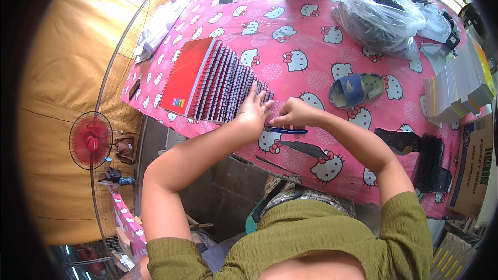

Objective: The person trims the excess spiral coil from a stack of notebooks using pliers and then aligns the notebooks on a table.

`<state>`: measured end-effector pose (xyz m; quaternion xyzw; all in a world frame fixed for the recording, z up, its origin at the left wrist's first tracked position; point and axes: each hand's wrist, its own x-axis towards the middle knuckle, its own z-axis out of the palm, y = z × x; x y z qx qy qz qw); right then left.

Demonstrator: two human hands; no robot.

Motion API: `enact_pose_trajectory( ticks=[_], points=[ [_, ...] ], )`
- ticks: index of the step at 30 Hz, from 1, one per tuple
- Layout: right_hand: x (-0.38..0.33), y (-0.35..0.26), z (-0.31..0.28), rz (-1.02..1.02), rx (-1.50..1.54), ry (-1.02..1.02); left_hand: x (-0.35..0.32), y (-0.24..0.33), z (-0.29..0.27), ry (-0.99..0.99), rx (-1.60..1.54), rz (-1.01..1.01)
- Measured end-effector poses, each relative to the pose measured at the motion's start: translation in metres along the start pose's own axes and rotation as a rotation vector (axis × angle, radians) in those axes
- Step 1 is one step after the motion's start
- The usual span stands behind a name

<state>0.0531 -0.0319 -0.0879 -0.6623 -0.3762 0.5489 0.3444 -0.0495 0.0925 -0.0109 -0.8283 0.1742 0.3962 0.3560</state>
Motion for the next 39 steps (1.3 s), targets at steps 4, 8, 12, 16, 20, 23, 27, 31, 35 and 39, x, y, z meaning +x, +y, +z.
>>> enact_pose_trajectory(
  ticks=[4, 8, 12, 16, 20, 23, 27, 31, 35, 39],
  points=[
    [0.002, 0.020, 0.020, -0.283, -0.401, 0.207, 0.012, 0.007, 0.002, -0.113, 0.034, 0.032],
    [-0.011, 0.036, 0.035, -0.601, -0.772, 0.509, 0.006, 0.005, -0.002, -0.110, 0.041, 0.018],
    [-0.003, 0.040, 0.044, -0.730, -0.823, 0.630, 0.004, 0.003, -0.003, -0.073, 0.007, 0.027],
    [0.002, 0.031, 0.040, -0.531, -0.589, 0.429, 0.003, 0.002, -0.003, -0.048, -0.012, 0.030],
    [-0.006, -0.008, 0.014, 0.062, -0.017, 0.007, 0.002, 0.004, -0.007, -0.085, 0.021, 0.029],
    [0.003, 0.006, 0.021, -0.114, -0.289, 0.104, 0.003, 0.002, 0.005, 0.037, -0.058, 0.071],
    [-0.008, 0.026, 0.032, -0.458, -0.747, 0.391, 0.007, 0.006, 0.002, -0.072, 0.050, 0.036],
    [-0.004, 0.038, 0.040, -0.583, -0.880, 0.505, 0.006, 0.006, 0.001, -0.069, 0.038, 0.026],
    [0.006, 0.039, 0.045, -0.635, -0.820, 0.518, 0.004, 0.005, -0.003, -0.039, -0.001, 0.024],
    [0.006, 0.018, 0.035, -0.476, -0.655, 0.343, 0.002, 0.003, -0.003, -0.037, -0.016, 0.037]
  ],
)
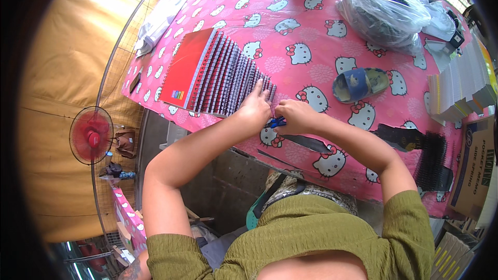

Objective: The person trims the excess spiral coil from a stack of notebooks using pliers and then aligns the notebooks on a table.

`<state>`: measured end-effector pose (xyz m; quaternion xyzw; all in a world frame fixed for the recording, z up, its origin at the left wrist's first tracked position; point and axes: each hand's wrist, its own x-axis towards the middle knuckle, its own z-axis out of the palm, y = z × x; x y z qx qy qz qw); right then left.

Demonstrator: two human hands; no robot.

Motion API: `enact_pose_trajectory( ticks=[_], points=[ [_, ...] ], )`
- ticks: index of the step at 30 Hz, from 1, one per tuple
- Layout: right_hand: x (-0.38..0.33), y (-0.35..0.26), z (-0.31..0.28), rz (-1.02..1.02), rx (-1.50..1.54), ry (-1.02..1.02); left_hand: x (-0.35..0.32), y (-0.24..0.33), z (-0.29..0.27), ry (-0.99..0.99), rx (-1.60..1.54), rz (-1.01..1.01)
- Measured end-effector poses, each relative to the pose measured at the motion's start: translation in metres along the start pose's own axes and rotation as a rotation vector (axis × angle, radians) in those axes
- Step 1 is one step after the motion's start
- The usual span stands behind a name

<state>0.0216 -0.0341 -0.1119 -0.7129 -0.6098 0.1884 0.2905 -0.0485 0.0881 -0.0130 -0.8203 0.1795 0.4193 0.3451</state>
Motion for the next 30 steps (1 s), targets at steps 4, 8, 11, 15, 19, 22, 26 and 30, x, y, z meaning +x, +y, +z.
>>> enact_pose_trajectory(
  ticks=[4, 8, 11, 15, 19, 22, 26, 30],
  points=[
    [0.024, 0.002, -0.028, 0.367, 0.454, -0.337, 0.005, 0.002, 0.012, 0.049, 0.003, -0.005],
    [0.026, 0.007, -0.026, 0.360, 0.399, -0.403, 0.012, 0.006, 0.003, -0.061, 0.078, -0.011],
    [0.009, 0.005, -0.008, 0.185, 0.137, -0.235, 0.016, 0.006, 0.009, -0.044, 0.041, 0.006],
    [-0.015, -0.001, -0.001, -0.032, -0.254, 0.020, 0.013, 0.006, 0.012, 0.012, 0.063, -0.019],
    [-0.018, 0.001, 0.017, -0.090, -0.322, 0.138, 0.012, 0.006, 0.010, 0.021, 0.043, -0.026],
    [-0.019, -0.003, 0.021, -0.069, -0.310, 0.152, 0.012, 0.006, 0.011, 0.028, 0.040, -0.022],
    [-0.024, -0.007, 0.012, -0.044, -0.349, 0.145, 0.010, 0.006, 0.008, 0.025, 0.041, -0.031],
    [-0.021, -0.005, 0.016, -0.057, -0.297, 0.163, 0.010, 0.006, 0.011, 0.042, 0.026, -0.030]
  ],
)
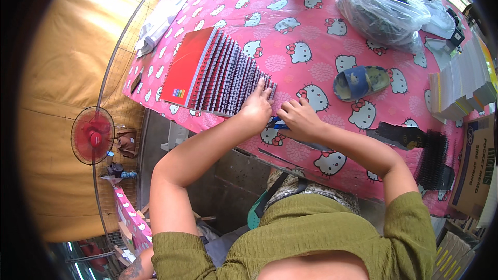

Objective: The person trims the excess spiral coil from a stack of notebooks using pliers and then aligns the notebooks on a table.

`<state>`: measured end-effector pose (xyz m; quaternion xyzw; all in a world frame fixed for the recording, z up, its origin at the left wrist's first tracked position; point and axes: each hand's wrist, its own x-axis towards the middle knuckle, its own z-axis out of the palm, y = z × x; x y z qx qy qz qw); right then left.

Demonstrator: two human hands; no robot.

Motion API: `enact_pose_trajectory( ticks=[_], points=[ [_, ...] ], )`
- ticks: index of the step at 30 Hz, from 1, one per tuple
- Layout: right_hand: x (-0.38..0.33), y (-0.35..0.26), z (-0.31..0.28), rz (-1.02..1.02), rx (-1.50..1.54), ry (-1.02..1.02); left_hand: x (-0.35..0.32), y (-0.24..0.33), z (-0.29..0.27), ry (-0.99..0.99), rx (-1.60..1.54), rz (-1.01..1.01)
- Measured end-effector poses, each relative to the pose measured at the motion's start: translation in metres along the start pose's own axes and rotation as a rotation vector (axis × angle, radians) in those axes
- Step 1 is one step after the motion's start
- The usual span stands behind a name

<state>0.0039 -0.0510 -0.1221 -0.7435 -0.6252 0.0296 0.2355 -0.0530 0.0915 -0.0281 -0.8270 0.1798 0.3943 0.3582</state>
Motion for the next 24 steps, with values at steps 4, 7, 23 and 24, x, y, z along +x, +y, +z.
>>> enact_pose_trajectory(
  ticks=[4, 7, 23, 24],
  points=[
    [0.019, -0.003, -0.016, 0.186, 0.283, -0.223, 0.000, 0.000, 0.001, -0.017, 0.015, 0.009],
    [0.037, 0.014, -0.023, 0.422, 0.586, -0.440, -0.001, -0.001, -0.009, -0.038, 0.015, 0.007],
    [0.007, 0.013, 0.002, -0.070, -0.095, 0.038, 0.000, 0.001, -0.002, -0.019, 0.051, 0.006],
    [0.009, 0.012, 0.002, -0.059, -0.064, 0.014, -0.001, 0.001, -0.003, -0.020, 0.054, 0.007]
  ],
)
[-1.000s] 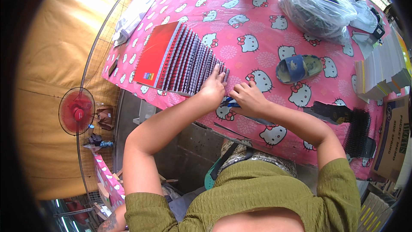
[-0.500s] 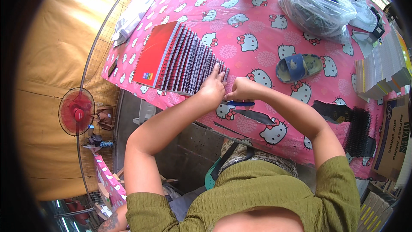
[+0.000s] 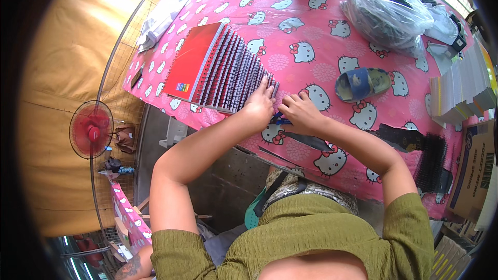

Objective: The person trims the excess spiral coil from a stack of notebooks using pliers and then aligns the notebooks on a table.

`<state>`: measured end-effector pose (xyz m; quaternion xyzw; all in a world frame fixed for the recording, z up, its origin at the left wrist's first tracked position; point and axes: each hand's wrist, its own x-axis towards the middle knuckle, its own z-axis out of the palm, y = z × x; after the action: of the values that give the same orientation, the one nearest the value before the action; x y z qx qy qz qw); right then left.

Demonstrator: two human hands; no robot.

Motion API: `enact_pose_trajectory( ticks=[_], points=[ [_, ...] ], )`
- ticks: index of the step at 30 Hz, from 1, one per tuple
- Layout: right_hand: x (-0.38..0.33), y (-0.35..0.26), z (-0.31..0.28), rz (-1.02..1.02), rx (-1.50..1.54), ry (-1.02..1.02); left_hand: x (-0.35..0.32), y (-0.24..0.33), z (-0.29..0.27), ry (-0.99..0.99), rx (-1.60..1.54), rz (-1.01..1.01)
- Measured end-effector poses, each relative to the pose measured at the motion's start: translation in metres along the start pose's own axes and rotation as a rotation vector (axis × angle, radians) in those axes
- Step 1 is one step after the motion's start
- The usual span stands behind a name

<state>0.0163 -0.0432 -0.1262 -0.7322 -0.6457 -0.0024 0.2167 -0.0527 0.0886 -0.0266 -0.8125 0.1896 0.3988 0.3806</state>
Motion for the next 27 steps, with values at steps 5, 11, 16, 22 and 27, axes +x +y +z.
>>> enact_pose_trajectory(
  ticks=[5, 11, 16, 22, 27],
  points=[
    [0.018, -0.006, -0.016, 0.211, 0.267, -0.241, -0.001, -0.001, -0.003, -0.020, -0.012, 0.004],
    [0.054, 0.007, -0.046, 0.702, 0.805, -0.744, -0.001, 0.008, 0.005, 0.086, 0.054, -0.110],
    [0.013, -0.014, -0.039, 0.392, 0.093, -0.372, -0.071, 0.042, -0.006, 0.438, -0.231, -0.124],
    [-0.034, 0.012, -0.043, 0.299, -0.183, -0.042, -0.102, 0.079, 0.082, 0.485, -1.542, -0.380],
    [0.042, 0.034, -0.020, 0.351, 0.555, 0.285, -0.016, 0.106, 0.149, 1.545, -2.562, -1.224]
  ],
)
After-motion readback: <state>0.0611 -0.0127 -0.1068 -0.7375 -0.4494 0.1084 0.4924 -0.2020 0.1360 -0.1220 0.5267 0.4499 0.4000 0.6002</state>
